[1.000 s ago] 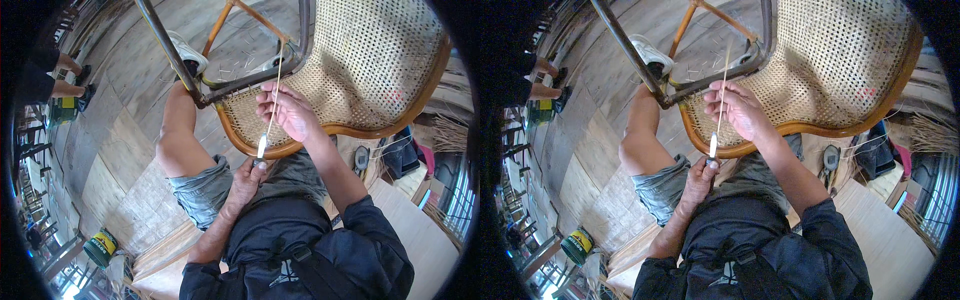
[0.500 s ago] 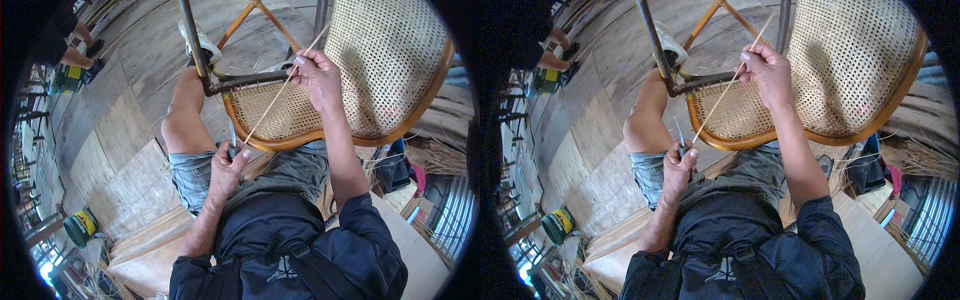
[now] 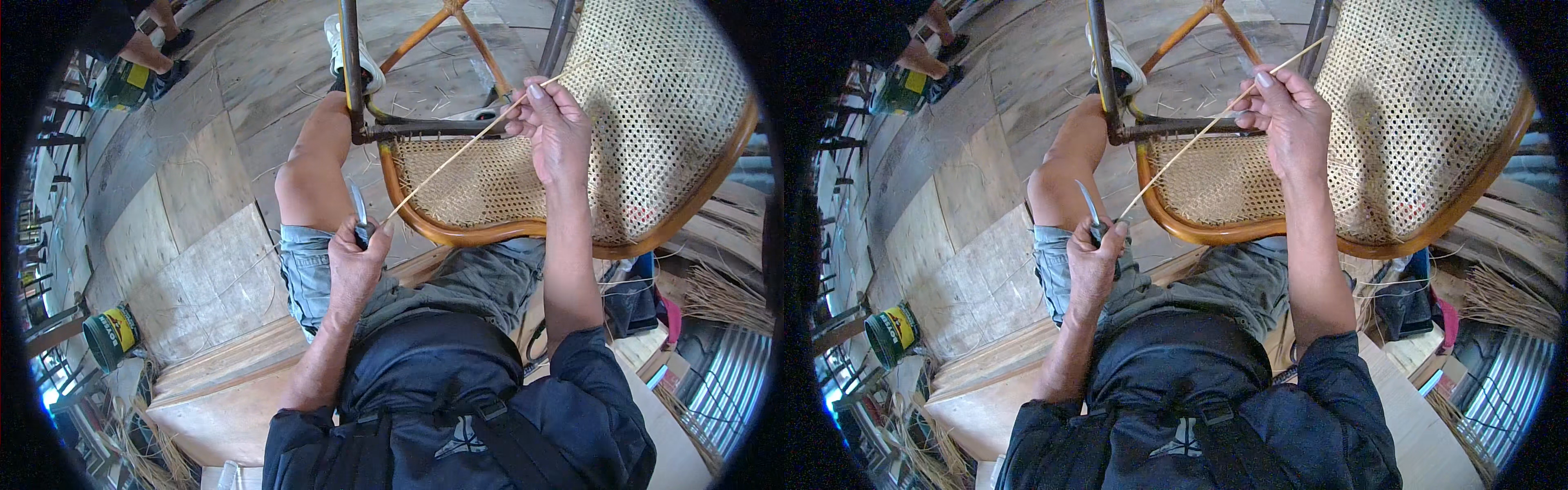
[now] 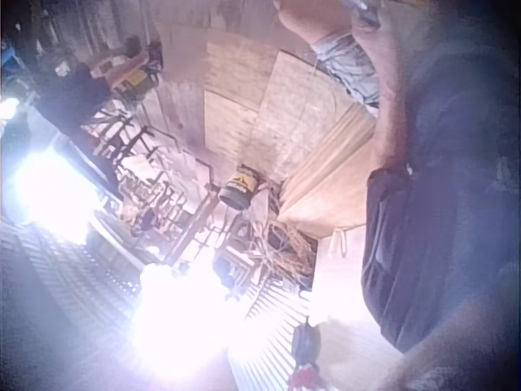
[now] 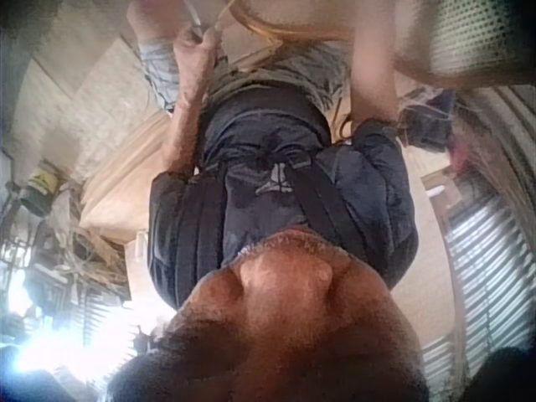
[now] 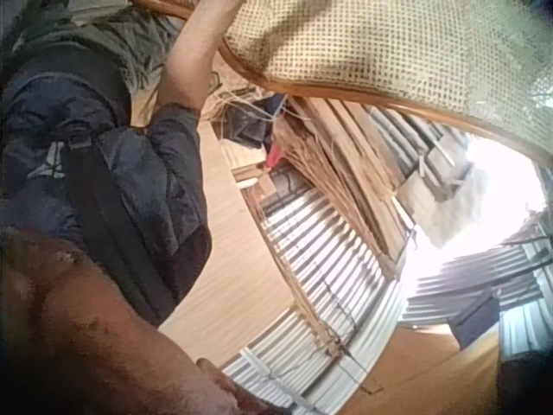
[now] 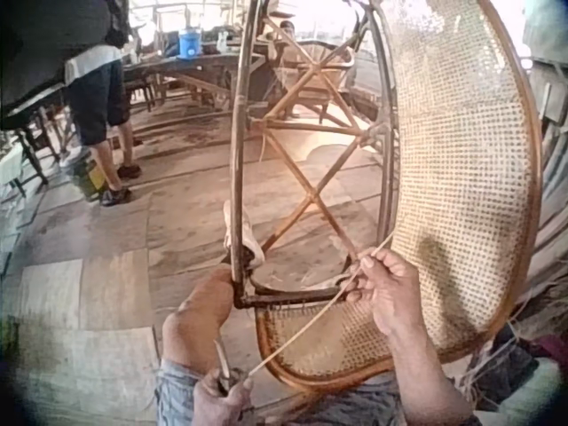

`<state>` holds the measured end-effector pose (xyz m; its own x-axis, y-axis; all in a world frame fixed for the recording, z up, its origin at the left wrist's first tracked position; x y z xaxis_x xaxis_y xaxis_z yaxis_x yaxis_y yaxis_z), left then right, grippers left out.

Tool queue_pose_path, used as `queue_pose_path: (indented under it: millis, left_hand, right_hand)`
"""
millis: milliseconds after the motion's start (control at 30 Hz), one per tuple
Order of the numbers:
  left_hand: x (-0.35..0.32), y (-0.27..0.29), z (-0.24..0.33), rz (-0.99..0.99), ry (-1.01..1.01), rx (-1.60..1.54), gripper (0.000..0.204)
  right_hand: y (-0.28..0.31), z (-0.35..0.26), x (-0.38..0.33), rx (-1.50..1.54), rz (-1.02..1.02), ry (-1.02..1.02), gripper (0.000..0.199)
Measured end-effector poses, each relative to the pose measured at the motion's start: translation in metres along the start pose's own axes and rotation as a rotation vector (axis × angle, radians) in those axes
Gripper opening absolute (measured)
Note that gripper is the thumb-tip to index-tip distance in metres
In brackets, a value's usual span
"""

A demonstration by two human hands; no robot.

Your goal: Repairing the wicker weaving on a wooden chair using tools and new material.

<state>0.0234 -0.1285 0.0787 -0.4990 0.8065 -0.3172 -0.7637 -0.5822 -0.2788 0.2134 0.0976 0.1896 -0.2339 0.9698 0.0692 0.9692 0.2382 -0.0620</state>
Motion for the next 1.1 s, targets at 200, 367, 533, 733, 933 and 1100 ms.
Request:
queue_pose_path:
  millis: [200, 367, 533, 733, 933, 1100]
  left_hand:
    - [-0.005, 0.004, -0.003, -0.002, 0.060, 0.020, 0.013]
    - [-0.009, 0.014, -0.013, -0.021, 0.119, -0.015, 0.011]
    - [-0.005, 0.012, -0.021, -0.007, 0.124, -0.007, 0.011]
    - [0.001, 0.006, -0.024, -0.052, 0.165, 0.032, 0.012]
    - [0.013, 0.001, -0.018, -0.126, 0.151, -0.079, 0.011]
    - [0.063, -0.025, 0.038, -0.032, 0.027, -0.140, 0.019]
  right_hand:
    - [0.007, -0.011, 0.003, -0.077, 0.055, 0.059, 0.017]
    - [-0.004, -0.026, 0.000, -0.092, 0.037, 0.100, 0.019]
    - [-0.004, -0.026, 0.002, -0.112, 0.028, 0.099, 0.020]
    - [0.000, -0.027, 0.007, -0.163, 0.023, 0.062, 0.019]
    - [0.003, -0.053, 0.014, -0.448, 0.042, 0.116, 0.020]
    - [-0.016, -0.025, -0.002, -0.583, -0.255, -0.133, 0.022]
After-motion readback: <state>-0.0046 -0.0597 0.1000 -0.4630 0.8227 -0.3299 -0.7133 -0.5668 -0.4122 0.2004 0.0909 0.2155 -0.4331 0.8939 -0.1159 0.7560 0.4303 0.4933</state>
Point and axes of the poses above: each hand's wrist, its own x-axis towards the middle knuckle, its own y-axis out of the back of the hand, z = x × y, the point moved 9 cm from there along x, towards the middle knuckle, and after that the axes turned 11 degrees about -x, right-handed, at the moved point
